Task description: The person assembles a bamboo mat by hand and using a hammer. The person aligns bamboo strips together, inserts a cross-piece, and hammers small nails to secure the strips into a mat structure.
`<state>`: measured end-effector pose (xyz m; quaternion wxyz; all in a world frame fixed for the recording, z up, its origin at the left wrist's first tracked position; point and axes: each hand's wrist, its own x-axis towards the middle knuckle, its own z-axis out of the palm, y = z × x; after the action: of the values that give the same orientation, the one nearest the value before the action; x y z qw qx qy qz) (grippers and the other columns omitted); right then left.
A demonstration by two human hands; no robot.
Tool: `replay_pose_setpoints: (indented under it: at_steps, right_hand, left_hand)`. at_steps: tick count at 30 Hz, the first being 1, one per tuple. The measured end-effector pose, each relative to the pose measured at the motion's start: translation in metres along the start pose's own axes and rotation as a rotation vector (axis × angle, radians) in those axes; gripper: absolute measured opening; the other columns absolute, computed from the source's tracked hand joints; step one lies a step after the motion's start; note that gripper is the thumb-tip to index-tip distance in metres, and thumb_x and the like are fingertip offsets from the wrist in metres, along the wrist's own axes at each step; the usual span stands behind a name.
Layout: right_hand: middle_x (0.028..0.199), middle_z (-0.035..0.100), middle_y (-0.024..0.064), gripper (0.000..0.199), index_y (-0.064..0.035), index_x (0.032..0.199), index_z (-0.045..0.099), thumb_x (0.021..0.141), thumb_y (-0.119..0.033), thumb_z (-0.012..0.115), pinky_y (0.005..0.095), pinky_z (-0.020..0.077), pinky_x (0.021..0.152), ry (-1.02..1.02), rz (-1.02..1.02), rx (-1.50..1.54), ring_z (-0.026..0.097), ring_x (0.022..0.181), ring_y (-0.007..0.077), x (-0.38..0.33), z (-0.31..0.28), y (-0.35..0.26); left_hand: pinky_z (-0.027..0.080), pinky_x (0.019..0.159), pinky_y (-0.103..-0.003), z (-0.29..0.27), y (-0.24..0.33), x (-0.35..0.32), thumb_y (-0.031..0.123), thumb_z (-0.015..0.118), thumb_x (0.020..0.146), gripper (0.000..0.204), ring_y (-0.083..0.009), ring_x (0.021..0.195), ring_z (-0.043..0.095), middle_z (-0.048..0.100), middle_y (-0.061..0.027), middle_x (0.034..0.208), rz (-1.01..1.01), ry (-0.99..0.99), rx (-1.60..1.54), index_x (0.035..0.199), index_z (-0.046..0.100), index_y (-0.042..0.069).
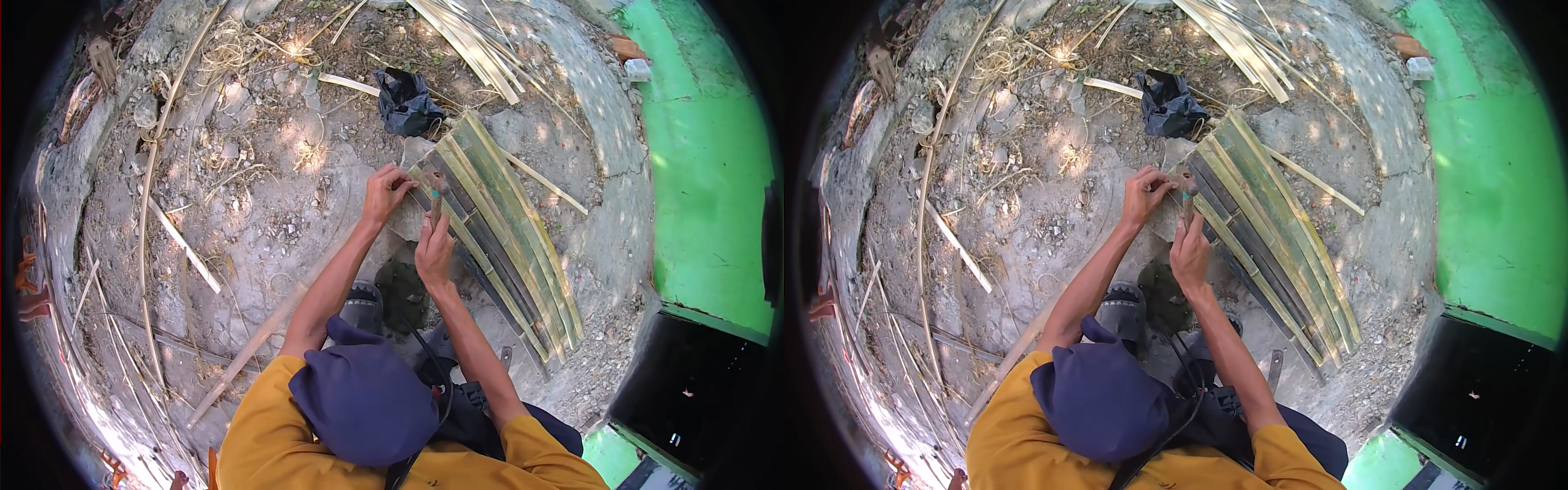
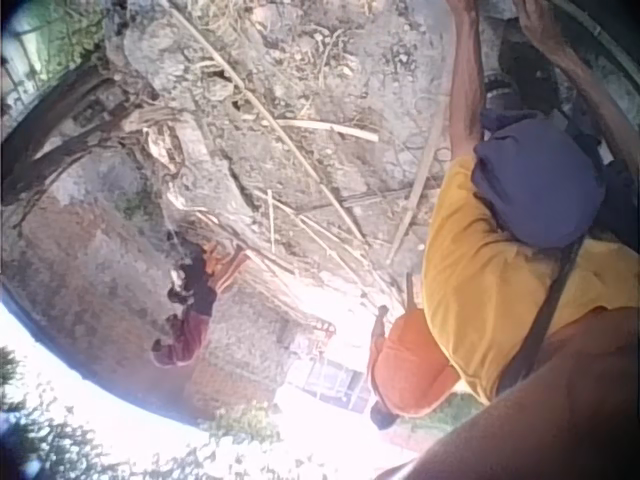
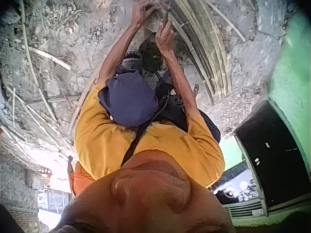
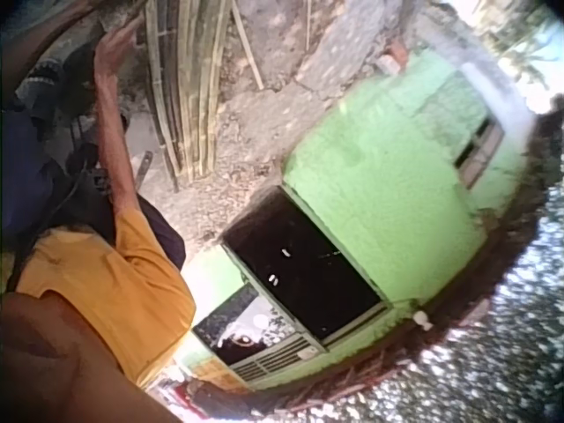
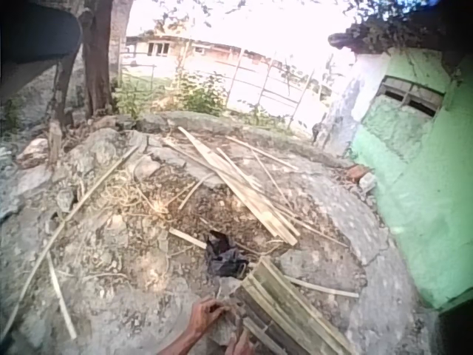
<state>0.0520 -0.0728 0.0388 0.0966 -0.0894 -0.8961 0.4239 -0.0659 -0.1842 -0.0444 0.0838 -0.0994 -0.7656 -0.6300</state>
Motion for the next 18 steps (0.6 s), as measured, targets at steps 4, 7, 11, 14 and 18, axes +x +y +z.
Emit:
replay_pose_setpoints:
  at_steps: [4, 7, 11, 14, 18]
  right_hand:
    - [0.091, 0.067, 0.0342, 0.021, 0.0021, 0.123, 0.049, 0.108, -0.013, 0.049, 0.0581, 0.0487, 0.068, -0.158, 0.024, -0.145, 0.066, 0.089, 0.0548, 0.002, 0.004, 0.024]
    - [0.089, 0.065, 0.0346, 0.020, 0.0023, 0.122, 0.046, 0.108, -0.012, 0.049, 0.0589, 0.0476, 0.067, -0.081, 0.039, -0.013, 0.065, 0.088, 0.0557, -0.002, -0.007, -0.012]
    - [0.085, 0.064, 0.0344, 0.018, 0.0021, 0.118, 0.047, 0.108, -0.012, 0.050, 0.0604, 0.0452, 0.065, 0.019, -0.072, -0.004, 0.063, 0.084, 0.0570, 0.002, -0.002, -0.002]
    - [0.085, 0.064, 0.0345, 0.017, 0.0022, 0.117, 0.047, 0.107, -0.012, 0.050, 0.0607, 0.0444, 0.064, -0.091, 0.023, -0.093, 0.062, 0.083, 0.0576, -0.002, 0.004, 0.016]
    - [0.084, 0.063, 0.0346, 0.017, 0.0016, 0.116, 0.046, 0.107, -0.012, 0.050, 0.0620, 0.0433, 0.065, -0.118, 0.091, -0.037, 0.062, 0.083, 0.0577, -0.007, 0.002, 0.010]
  left_hand:
    - [0.048, 0.060, -0.032, 0.005, -0.007, 0.003, 0.007, 0.086, 0.079, 0.016, -0.0181, 0.063, 0.060, 0.062, -0.0070, 0.076, 0.043, 0.019, 0.002, 0.085, 0.073, 0.001]
    - [0.048, 0.060, -0.033, -0.001, -0.005, -0.008, 0.007, 0.087, 0.078, 0.017, -0.0181, 0.062, 0.059, 0.062, -0.0071, 0.075, -0.001, 0.003, 0.018, 0.084, 0.073, 0.001]
    - [0.047, 0.059, -0.032, 0.004, -0.001, 0.002, 0.006, 0.087, 0.077, 0.017, -0.0175, 0.061, 0.058, 0.062, -0.0073, 0.075, 0.009, 0.013, -0.003, 0.084, 0.073, 0.001]
    - [0.048, 0.059, -0.031, 0.005, -0.006, -0.001, 0.004, 0.085, 0.077, 0.014, -0.0164, 0.062, 0.059, 0.064, -0.0070, 0.076, 0.014, 0.012, 0.005, 0.084, 0.073, 0.001]
    - [0.048, 0.059, -0.031, 0.000, -0.007, -0.002, 0.001, 0.082, 0.077, 0.011, -0.0158, 0.063, 0.059, 0.065, -0.0067, 0.076, -0.011, 0.016, 0.015, 0.084, 0.074, 0.001]
